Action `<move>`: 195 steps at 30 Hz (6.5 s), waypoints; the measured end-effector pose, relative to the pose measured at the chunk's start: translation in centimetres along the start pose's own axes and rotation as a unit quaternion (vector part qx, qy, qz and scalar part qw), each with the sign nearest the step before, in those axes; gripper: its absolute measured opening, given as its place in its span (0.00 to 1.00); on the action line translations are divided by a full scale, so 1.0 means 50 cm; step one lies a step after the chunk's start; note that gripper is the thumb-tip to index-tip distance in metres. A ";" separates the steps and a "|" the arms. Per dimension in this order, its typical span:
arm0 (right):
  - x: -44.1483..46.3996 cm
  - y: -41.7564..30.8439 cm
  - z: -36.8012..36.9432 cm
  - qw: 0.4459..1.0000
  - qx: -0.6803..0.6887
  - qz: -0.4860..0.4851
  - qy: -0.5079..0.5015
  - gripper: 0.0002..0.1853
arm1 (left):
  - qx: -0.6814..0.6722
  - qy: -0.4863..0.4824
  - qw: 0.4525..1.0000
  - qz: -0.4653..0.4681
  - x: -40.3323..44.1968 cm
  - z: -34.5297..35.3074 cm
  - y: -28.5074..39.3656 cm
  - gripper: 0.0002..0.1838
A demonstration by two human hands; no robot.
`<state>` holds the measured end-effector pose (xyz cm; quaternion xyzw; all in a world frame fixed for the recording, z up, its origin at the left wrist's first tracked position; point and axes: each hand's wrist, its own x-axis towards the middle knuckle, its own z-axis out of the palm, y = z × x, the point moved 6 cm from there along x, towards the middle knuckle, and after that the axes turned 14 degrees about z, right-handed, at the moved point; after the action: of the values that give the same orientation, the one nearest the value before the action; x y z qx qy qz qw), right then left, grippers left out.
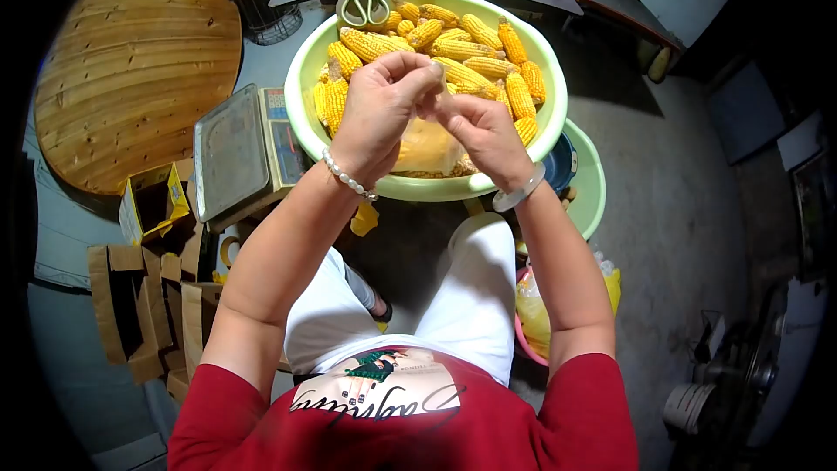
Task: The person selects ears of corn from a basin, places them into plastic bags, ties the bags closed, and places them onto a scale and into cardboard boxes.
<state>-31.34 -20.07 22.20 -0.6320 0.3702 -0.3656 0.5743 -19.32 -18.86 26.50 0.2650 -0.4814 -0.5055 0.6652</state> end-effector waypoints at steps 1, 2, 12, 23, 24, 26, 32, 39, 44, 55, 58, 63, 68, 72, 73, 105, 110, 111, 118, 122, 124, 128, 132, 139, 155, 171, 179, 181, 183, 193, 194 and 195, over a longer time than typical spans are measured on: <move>0.007 0.010 -0.004 0.998 0.060 0.017 -0.027 0.14 | 0.017 -0.016 1.000 -0.006 -0.002 -0.006 -0.002 0.03; 0.009 0.012 -0.007 0.997 0.069 0.014 -0.043 0.11 | 0.034 -0.036 0.999 -0.014 -0.005 -0.014 -0.004 0.05; 0.073 0.065 0.012 0.972 0.193 0.130 -0.022 0.09 | 0.588 -0.357 0.665 0.290 -0.005 -0.009 0.120 0.07; 0.068 -0.010 0.090 0.982 -0.013 0.100 -0.157 0.06 | 0.384 -0.300 0.855 0.177 0.056 -0.045 0.061 0.12; 0.073 -0.003 0.085 0.981 0.005 0.122 -0.151 0.09 | 0.343 -0.270 0.884 0.166 0.056 -0.054 0.060 0.13; 0.079 0.005 0.079 0.978 0.037 0.116 -0.169 0.15 | 0.245 -0.231 0.934 0.119 0.053 -0.087 0.048 0.25; 0.072 0.017 0.055 0.973 0.114 0.112 -0.164 0.10 | 0.133 -0.255 0.958 0.014 -0.018 -0.130 -0.068 0.28; 0.072 0.018 0.051 0.995 -0.073 -0.047 -0.053 0.10 | -0.019 -0.071 0.989 -0.127 -0.019 -0.179 -0.115 0.16; 0.044 -0.022 0.069 0.895 -0.347 -0.261 0.099 0.09 | 0.037 -0.172 0.972 -0.156 -0.028 -0.165 -0.120 0.15; 0.018 -0.004 0.052 0.852 -0.419 -0.274 0.156 0.07 | 0.499 -0.188 0.844 0.066 0.006 -0.205 -0.071 0.07; 0.000 0.008 0.054 0.837 -0.438 -0.294 0.143 0.06 | 0.550 -0.160 0.816 0.085 -0.001 -0.230 -0.067 0.07; 0.030 -0.006 0.030 0.920 -0.328 -0.173 0.124 0.05 | 0.500 -0.130 0.833 0.199 0.001 -0.184 -0.016 0.06; 0.072 -0.011 0.058 0.984 -0.172 0.046 -0.003 0.07 | 0.491 -0.193 0.794 0.302 -0.006 -0.099 0.029 0.07; 0.075 -0.003 0.048 0.984 -0.166 0.056 0.003 0.06 | 0.414 -0.083 0.864 0.273 -0.021 -0.127 -0.003 0.12; 0.073 -0.004 0.047 0.986 -0.162 0.051 0.006 0.06 | 0.412 -0.125 0.873 0.229 -0.023 -0.132 -0.030 0.13; 0.074 0.036 0.031 0.997 -0.010 0.035 0.064 0.08 | 0.100 -0.006 0.995 -0.015 -0.077 -0.273 0.116 0.14; 0.082 0.073 0.122 0.962 -0.270 -0.031 0.018 0.10 | 0.158 0.120 0.980 -0.021 -0.173 -0.386 0.192 0.10; 0.079 0.069 0.143 0.932 -0.351 -0.092 0.018 0.11 | 0.169 0.135 0.976 -0.022 -0.197 -0.411 0.205 0.10; 0.061 0.092 0.228 0.792 -0.605 -0.072 -0.043 0.21 | 0.199 0.285 0.937 -0.038 -0.405 -0.594 0.232 0.11; 0.053 0.108 0.243 0.758 -0.645 -0.086 -0.044 0.17 | 0.197 0.389 0.899 -0.044 -0.545 -0.700 0.219 0.11; 0.049 0.105 0.251 0.756 -0.645 -0.105 -0.040 0.15 | 0.197 0.430 0.879 -0.064 -0.623 -0.751 0.201 0.11; 0.049 0.104 0.260 0.745 -0.657 -0.108 -0.044 0.15 | 0.174 0.517 0.833 -0.093 -0.760 -0.827 0.151 0.12; 0.053 0.113 0.254 0.750 -0.652 -0.111 -0.034 0.16 | 0.112 0.559 0.815 -0.107 -0.905 -0.936 0.060 0.13; 0.050 0.111 0.260 0.759 -0.646 -0.083 -0.026 0.16 | 0.104 0.677 0.696 -0.213 -1.048 -0.994 -0.075 0.10; 0.059 0.124 0.259 0.765 -0.640 -0.065 -0.032 0.15 | -0.038 0.716 0.667 -0.203 -1.077 -1.062 -0.410 0.13; 0.069 0.125 0.266 0.795 -0.602 -0.058 -0.054 0.14 | 0.008 0.716 0.651 -0.251 -1.078 -1.067 -0.456 0.09; 0.072 0.126 0.264 0.809 -0.582 -0.049 -0.061 0.15 | 0.413 0.493 0.639 -0.421 -1.112 -1.117 -0.453 0.04; 0.072 0.129 0.263 0.812 -0.580 -0.033 -0.059 0.15 | 0.471 0.465 0.621 -0.421 -1.092 -1.093 -0.424 0.11; 0.073 0.129 0.263 0.816 -0.574 -0.028 -0.060 0.15 | 0.496 0.361 0.638 -0.465 -1.015 -1.042 -0.361 0.20; 0.078 0.137 0.259 0.828 -0.558 -0.015 -0.062 0.15 | 0.520 0.217 0.630 -0.535 -1.033 -1.085 -0.443 0.43; 0.079 0.138 0.258 0.830 -0.555 -0.009 -0.060 0.16 | 0.502 0.201 0.641 -0.545 -1.038 -1.090 -0.452 0.45; 0.080 0.138 0.259 0.831 -0.553 -0.006 -0.063 0.16 | 0.485 0.185 0.651 -0.554 -1.039 -1.095 -0.456 0.46</move>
<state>-18.37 -18.19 14.51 -0.8678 0.4699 -0.0625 0.1492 19.56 14.05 -33.69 0.8551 -0.2888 -0.4152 0.1139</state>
